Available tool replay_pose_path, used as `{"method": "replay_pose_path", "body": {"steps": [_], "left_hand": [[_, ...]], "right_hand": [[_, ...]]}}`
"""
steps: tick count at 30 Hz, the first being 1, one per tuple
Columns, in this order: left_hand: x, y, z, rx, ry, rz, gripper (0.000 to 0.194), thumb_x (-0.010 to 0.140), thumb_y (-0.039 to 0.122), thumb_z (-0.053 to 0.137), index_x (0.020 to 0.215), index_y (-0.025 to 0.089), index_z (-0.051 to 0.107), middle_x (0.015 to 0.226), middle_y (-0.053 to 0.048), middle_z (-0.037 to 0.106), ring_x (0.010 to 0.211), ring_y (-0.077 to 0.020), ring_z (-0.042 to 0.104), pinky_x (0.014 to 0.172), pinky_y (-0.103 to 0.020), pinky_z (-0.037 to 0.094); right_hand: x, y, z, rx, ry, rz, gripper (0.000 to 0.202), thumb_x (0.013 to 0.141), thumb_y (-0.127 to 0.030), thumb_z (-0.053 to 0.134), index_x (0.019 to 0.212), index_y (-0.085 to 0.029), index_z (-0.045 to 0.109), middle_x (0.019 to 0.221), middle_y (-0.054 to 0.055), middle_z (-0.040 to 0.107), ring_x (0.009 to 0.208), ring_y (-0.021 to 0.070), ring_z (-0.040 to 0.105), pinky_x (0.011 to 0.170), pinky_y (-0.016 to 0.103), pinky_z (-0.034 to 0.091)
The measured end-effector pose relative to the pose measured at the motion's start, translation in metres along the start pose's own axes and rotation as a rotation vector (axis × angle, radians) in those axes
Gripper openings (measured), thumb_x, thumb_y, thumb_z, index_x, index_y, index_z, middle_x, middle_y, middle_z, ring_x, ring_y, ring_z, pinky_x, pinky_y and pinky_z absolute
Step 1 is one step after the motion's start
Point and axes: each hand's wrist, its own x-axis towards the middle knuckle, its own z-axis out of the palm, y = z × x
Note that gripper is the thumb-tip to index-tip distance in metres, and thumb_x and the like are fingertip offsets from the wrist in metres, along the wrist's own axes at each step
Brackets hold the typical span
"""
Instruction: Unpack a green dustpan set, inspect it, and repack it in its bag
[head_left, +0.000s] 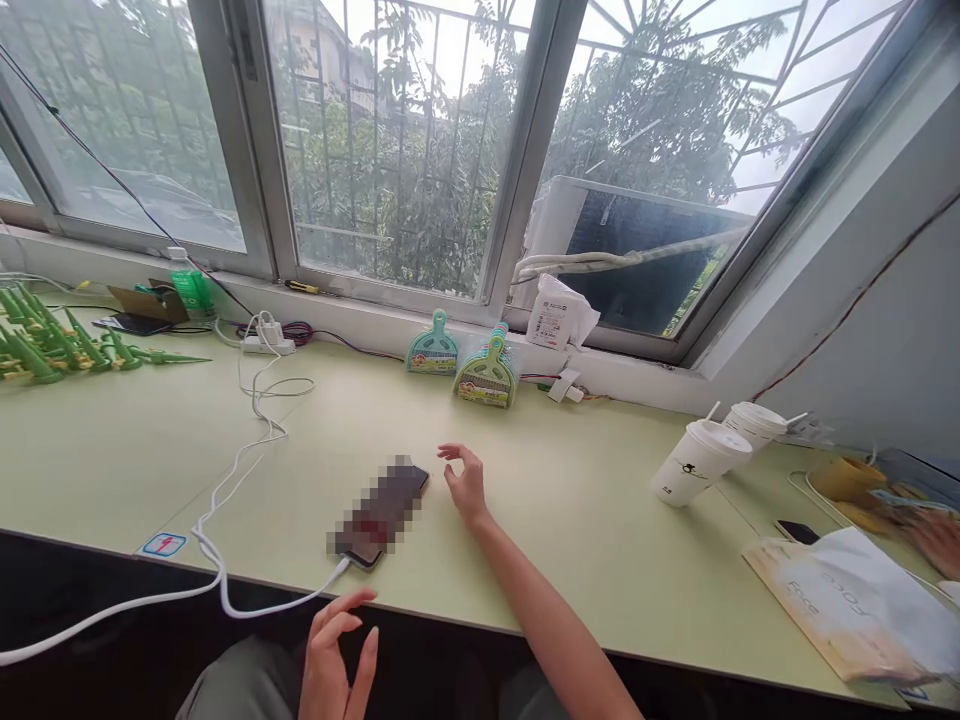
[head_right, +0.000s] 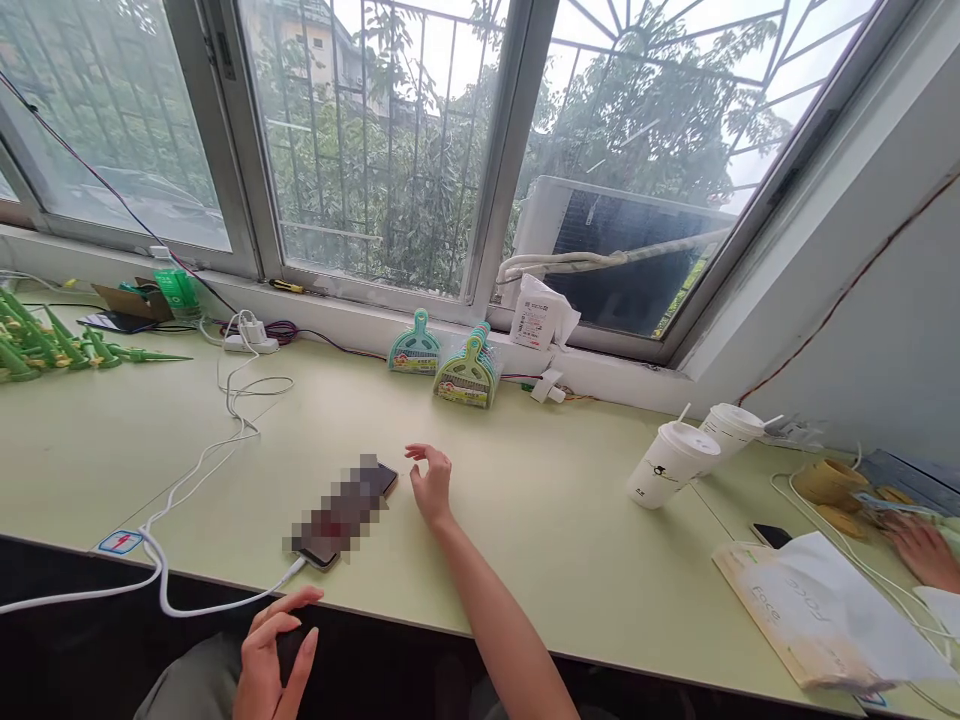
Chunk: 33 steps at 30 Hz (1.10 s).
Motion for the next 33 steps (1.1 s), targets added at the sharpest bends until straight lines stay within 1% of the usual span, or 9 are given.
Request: {"method": "replay_pose_path", "body": {"steps": [3, 5, 7, 9, 14, 23, 27, 30, 33], "left_hand": [[0.011, -0.014, -0.001, 0.257, 0.178, -0.17, 0.033, 0.086, 0.042, 0.052, 0.109, 0.019, 0.043, 0.12, -0.014, 0.057, 0.109, -0.0291, 0.055, 0.092, -0.047, 0.042], [0.022, -0.021, -0.007, 0.41, 0.183, -0.314, 0.052, 0.086, 0.053, 0.046, 0.122, 0.016, 0.041, 0.126, -0.018, 0.053, 0.115, -0.0344, 0.05, 0.094, -0.053, 0.038], [0.03, -0.025, -0.016, 0.471, 0.085, -0.359, 0.064, 0.088, 0.059, 0.039, 0.133, 0.014, 0.036, 0.13, -0.019, 0.05, 0.121, -0.0356, 0.045, 0.097, -0.054, 0.035], [0.033, -0.027, -0.023, 0.497, -0.039, -0.308, 0.071, 0.087, 0.063, 0.037, 0.138, 0.013, 0.031, 0.132, -0.019, 0.048, 0.123, -0.0339, 0.043, 0.101, -0.053, 0.032], [0.029, -0.022, -0.024, 0.54, -0.219, -0.243, 0.085, 0.083, 0.062, 0.048, 0.145, 0.014, 0.017, 0.138, -0.018, 0.045, 0.126, -0.0314, 0.041, 0.105, -0.049, 0.028], [0.049, -0.025, -0.008, 0.563, -0.246, -0.273, 0.074, 0.082, 0.051, 0.055, 0.141, 0.016, 0.027, 0.131, -0.014, 0.051, 0.121, -0.0292, 0.045, 0.106, -0.046, 0.027], [0.065, -0.035, -0.002, 0.579, -0.259, -0.278, 0.066, 0.083, 0.05, 0.054, 0.136, 0.017, 0.033, 0.128, -0.014, 0.053, 0.118, -0.0291, 0.046, 0.107, -0.047, 0.025], [0.09, -0.051, 0.008, 0.607, -0.281, -0.289, 0.067, 0.082, 0.048, 0.056, 0.136, 0.017, 0.032, 0.128, -0.013, 0.054, 0.116, -0.0292, 0.046, 0.109, -0.051, 0.019], [0.131, -0.081, 0.027, 0.663, -0.299, -0.273, 0.065, 0.082, 0.047, 0.054, 0.135, 0.015, 0.034, 0.126, -0.015, 0.055, 0.116, -0.0307, 0.045, 0.109, -0.053, 0.017]], "right_hand": [[0.001, 0.002, -0.004, 0.006, 0.042, 0.038, 0.046, 0.063, -0.004, 0.036, 0.096, -0.024, 0.061, 0.083, -0.002, 0.069, 0.066, 0.0149, 0.058, 0.072, 0.029, 0.045], [0.002, 0.004, -0.006, -0.002, 0.059, 0.055, 0.046, 0.061, -0.002, 0.035, 0.093, -0.023, 0.06, 0.081, -0.002, 0.068, 0.062, 0.014, 0.055, 0.064, 0.026, 0.043], [0.002, 0.007, -0.008, -0.011, 0.068, 0.06, 0.045, 0.06, -0.002, 0.035, 0.091, -0.022, 0.06, 0.08, -0.001, 0.066, 0.06, 0.0133, 0.054, 0.062, 0.025, 0.041], [0.002, 0.009, -0.009, -0.023, 0.078, 0.051, 0.046, 0.06, -0.002, 0.035, 0.093, -0.021, 0.06, 0.082, -0.001, 0.065, 0.06, 0.0125, 0.053, 0.061, 0.024, 0.04], [0.002, 0.013, -0.011, -0.049, 0.098, 0.045, 0.048, 0.058, -0.001, 0.037, 0.097, -0.021, 0.057, 0.086, -0.001, 0.062, 0.059, 0.0105, 0.049, 0.067, 0.025, 0.039], [0.0, 0.011, -0.014, -0.054, 0.09, 0.088, 0.049, 0.057, 0.0, 0.038, 0.098, -0.022, 0.055, 0.085, -0.002, 0.056, 0.059, 0.0096, 0.044, 0.068, 0.025, 0.037], [0.0, 0.012, -0.013, -0.032, 0.178, 0.116, 0.05, 0.058, 0.0, 0.037, 0.1, -0.021, 0.052, 0.084, -0.001, 0.052, 0.059, 0.0101, 0.041, 0.066, 0.025, 0.036], [0.002, 0.015, -0.013, -0.004, 0.252, 0.152, 0.048, 0.06, -0.001, 0.037, 0.101, -0.021, 0.05, 0.085, 0.0, 0.052, 0.061, 0.0114, 0.043, 0.066, 0.026, 0.036], [0.004, 0.019, -0.013, 0.022, 0.298, 0.19, 0.046, 0.061, -0.002, 0.036, 0.101, -0.021, 0.05, 0.087, 0.001, 0.053, 0.064, 0.0126, 0.045, 0.067, 0.027, 0.037]]}}
